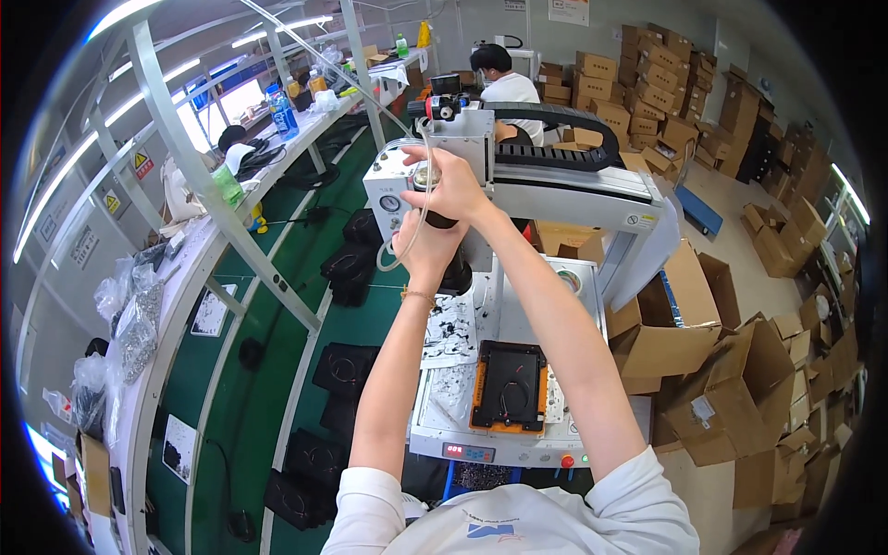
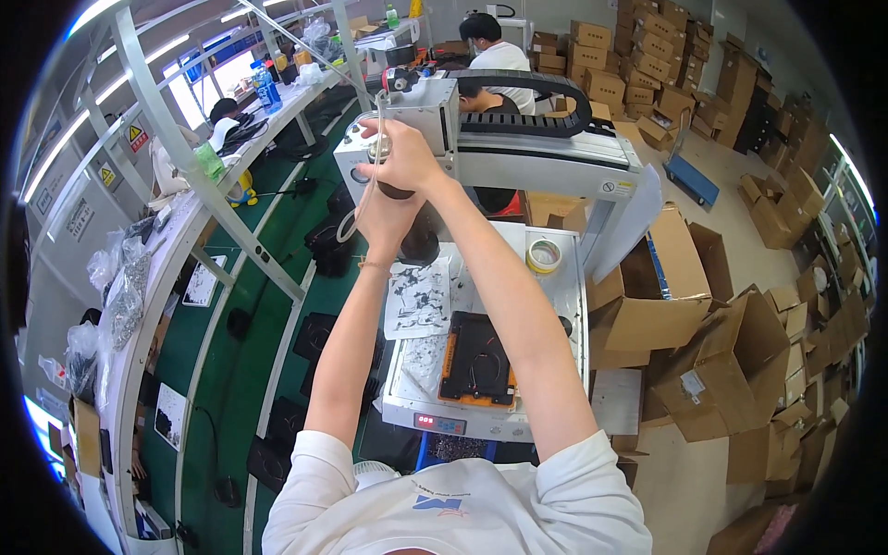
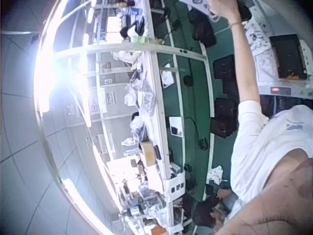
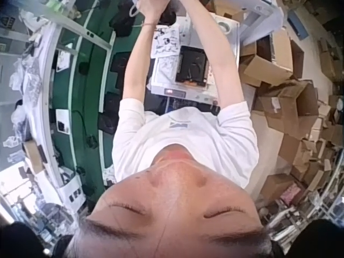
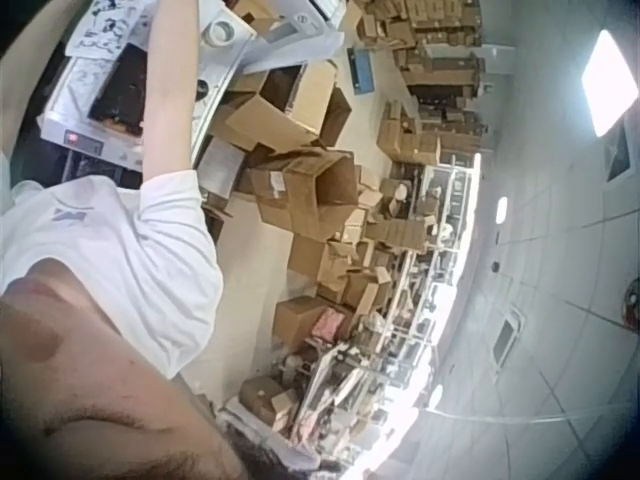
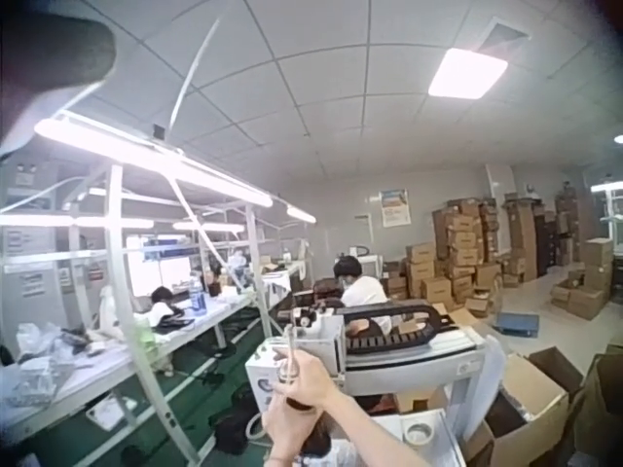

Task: Replacing a cartridge and adjusting components on an industrial dispensing machine.

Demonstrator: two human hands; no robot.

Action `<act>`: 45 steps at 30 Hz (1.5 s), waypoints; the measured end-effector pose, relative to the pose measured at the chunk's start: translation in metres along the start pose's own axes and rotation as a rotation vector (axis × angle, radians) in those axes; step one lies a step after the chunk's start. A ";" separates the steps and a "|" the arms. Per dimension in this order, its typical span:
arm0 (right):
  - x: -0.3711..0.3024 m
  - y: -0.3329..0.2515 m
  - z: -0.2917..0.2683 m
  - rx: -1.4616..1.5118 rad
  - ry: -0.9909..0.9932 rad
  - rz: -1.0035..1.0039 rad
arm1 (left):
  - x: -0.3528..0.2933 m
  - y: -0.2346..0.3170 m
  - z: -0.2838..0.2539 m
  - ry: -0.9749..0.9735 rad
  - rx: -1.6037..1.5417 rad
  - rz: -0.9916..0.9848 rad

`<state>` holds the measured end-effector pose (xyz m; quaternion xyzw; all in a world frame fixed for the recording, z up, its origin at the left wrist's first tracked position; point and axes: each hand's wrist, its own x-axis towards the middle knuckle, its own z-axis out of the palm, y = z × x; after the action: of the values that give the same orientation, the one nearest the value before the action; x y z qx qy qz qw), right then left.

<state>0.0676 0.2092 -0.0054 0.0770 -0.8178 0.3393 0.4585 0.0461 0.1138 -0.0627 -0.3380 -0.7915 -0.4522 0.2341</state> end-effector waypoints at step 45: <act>-0.017 -0.012 -0.021 0.168 -0.043 0.217 | -0.008 -0.015 0.003 0.023 -0.233 -0.081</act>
<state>0.0979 0.2100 -0.0059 0.0335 -0.7996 0.4524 0.3935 0.0403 0.1081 -0.0782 -0.3255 -0.7440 -0.5538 0.1838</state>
